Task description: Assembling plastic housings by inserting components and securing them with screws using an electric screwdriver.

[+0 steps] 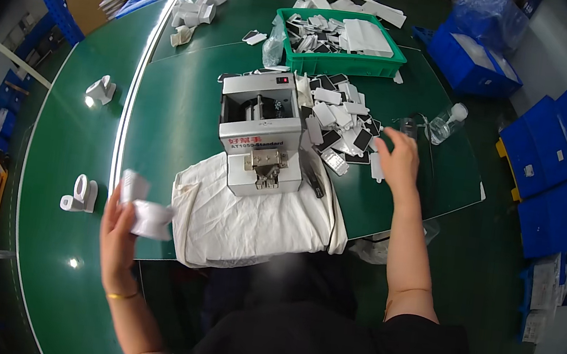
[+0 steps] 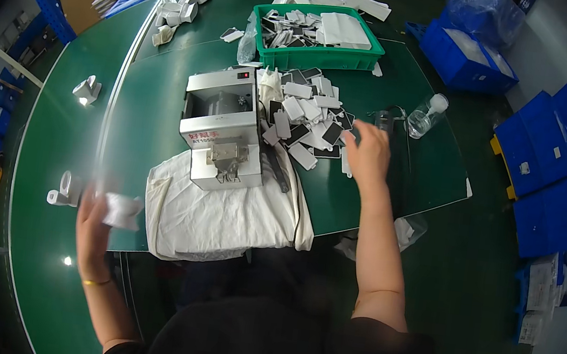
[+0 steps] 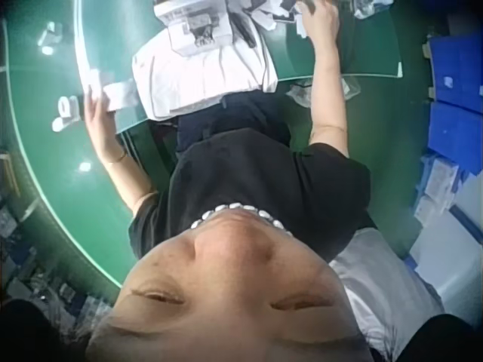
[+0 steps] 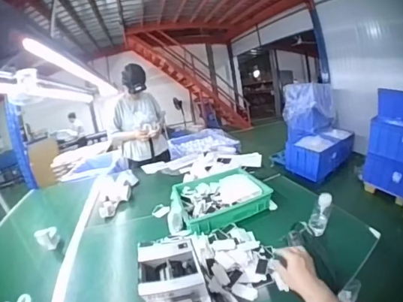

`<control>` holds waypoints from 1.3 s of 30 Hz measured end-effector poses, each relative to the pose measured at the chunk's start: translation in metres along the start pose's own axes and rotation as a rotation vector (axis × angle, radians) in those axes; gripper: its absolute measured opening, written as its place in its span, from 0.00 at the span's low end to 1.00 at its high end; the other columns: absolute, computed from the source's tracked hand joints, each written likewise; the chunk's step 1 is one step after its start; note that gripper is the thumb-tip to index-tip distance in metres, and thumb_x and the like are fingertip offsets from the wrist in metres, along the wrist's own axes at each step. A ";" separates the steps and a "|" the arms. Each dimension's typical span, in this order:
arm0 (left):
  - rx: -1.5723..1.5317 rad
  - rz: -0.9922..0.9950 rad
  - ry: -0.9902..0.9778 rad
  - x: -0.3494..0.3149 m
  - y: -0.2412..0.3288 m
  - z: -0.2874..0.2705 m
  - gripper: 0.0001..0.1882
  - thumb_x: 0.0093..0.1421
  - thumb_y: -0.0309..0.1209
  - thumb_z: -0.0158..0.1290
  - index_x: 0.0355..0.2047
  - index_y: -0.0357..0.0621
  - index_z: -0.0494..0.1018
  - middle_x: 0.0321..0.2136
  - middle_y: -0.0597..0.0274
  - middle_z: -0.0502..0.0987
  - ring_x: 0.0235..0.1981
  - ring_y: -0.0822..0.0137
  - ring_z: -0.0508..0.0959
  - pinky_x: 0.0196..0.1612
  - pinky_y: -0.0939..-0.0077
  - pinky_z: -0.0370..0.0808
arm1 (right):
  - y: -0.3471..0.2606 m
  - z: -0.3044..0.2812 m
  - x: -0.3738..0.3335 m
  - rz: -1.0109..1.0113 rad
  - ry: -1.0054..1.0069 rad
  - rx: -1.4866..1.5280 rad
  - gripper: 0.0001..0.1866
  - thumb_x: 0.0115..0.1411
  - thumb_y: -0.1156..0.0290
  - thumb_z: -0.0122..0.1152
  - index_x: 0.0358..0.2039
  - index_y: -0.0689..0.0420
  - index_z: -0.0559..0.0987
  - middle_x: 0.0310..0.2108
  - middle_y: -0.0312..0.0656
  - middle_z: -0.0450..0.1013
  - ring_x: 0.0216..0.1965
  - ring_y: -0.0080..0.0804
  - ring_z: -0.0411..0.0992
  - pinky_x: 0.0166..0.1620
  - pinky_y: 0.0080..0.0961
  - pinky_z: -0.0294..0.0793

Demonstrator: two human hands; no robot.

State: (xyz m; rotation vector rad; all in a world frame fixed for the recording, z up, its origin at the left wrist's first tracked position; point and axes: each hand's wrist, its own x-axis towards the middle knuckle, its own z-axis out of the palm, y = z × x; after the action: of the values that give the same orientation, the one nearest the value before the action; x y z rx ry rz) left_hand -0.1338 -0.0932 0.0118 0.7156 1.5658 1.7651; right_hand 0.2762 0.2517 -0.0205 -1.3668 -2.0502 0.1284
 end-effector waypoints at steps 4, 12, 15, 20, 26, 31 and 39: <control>-0.043 -0.041 -0.059 0.014 -0.015 0.065 0.27 0.66 0.26 0.48 0.65 0.38 0.60 0.50 0.56 0.75 0.44 0.71 0.77 0.42 0.78 0.76 | -0.039 0.020 0.008 0.184 -0.182 -0.098 0.27 0.49 0.46 0.71 0.32 0.60 0.82 0.32 0.51 0.79 0.37 0.50 0.77 0.43 0.41 0.76; 0.984 0.250 0.158 0.018 -0.015 0.099 0.22 0.55 0.43 0.63 0.47 0.46 0.77 0.50 0.51 0.77 0.30 0.61 0.82 0.36 0.68 0.79 | -0.032 0.035 0.019 0.254 -0.240 -0.220 0.28 0.51 0.65 0.62 0.54 0.56 0.73 0.39 0.52 0.79 0.43 0.51 0.77 0.48 0.41 0.74; 0.888 0.219 -0.024 0.012 -0.010 0.091 0.25 0.55 0.45 0.63 0.50 0.48 0.76 0.55 0.49 0.73 0.38 0.56 0.82 0.39 0.65 0.79 | -0.043 0.024 0.020 0.270 -0.251 -0.236 0.31 0.53 0.70 0.57 0.60 0.52 0.69 0.42 0.54 0.78 0.43 0.53 0.77 0.48 0.42 0.74; 0.587 0.195 -0.320 0.014 -0.014 0.069 0.24 0.55 0.34 0.65 0.51 0.50 0.74 0.62 0.45 0.65 0.45 0.61 0.78 0.41 0.73 0.77 | -0.052 0.004 0.012 0.269 -0.207 0.070 0.39 0.54 0.81 0.48 0.68 0.43 0.60 0.44 0.54 0.77 0.39 0.44 0.78 0.44 0.36 0.75; 0.189 0.173 -0.162 0.019 -0.036 0.063 0.17 0.56 0.26 0.63 0.44 0.48 0.71 0.62 0.52 0.63 0.45 0.68 0.76 0.40 0.76 0.77 | -0.091 -0.010 -0.028 0.259 -0.195 1.051 0.10 0.68 0.74 0.50 0.48 0.65 0.70 0.37 0.48 0.78 0.37 0.29 0.77 0.44 0.27 0.78; -0.395 0.016 -0.151 -0.003 -0.034 0.109 0.15 0.65 0.23 0.54 0.46 0.43 0.59 0.54 0.58 0.66 0.46 0.72 0.75 0.45 0.79 0.77 | -0.183 -0.013 -0.090 0.133 -0.715 1.392 0.16 0.59 0.82 0.59 0.49 0.62 0.77 0.61 0.56 0.65 0.64 0.43 0.64 0.63 0.38 0.66; 0.128 0.193 -0.236 -0.048 -0.009 0.132 0.26 0.57 0.26 0.62 0.52 0.43 0.62 0.61 0.36 0.61 0.50 0.56 0.76 0.47 0.71 0.78 | -0.182 -0.004 -0.101 -0.065 -0.652 1.509 0.15 0.54 0.84 0.68 0.43 0.60 0.77 0.67 0.55 0.54 0.63 0.38 0.62 0.63 0.35 0.62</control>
State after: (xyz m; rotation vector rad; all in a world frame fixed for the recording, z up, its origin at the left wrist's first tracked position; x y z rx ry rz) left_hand -0.0019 -0.0470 0.0217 1.1273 1.4981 1.6536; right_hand 0.1589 0.0825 0.0127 -0.2500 -1.5847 1.8205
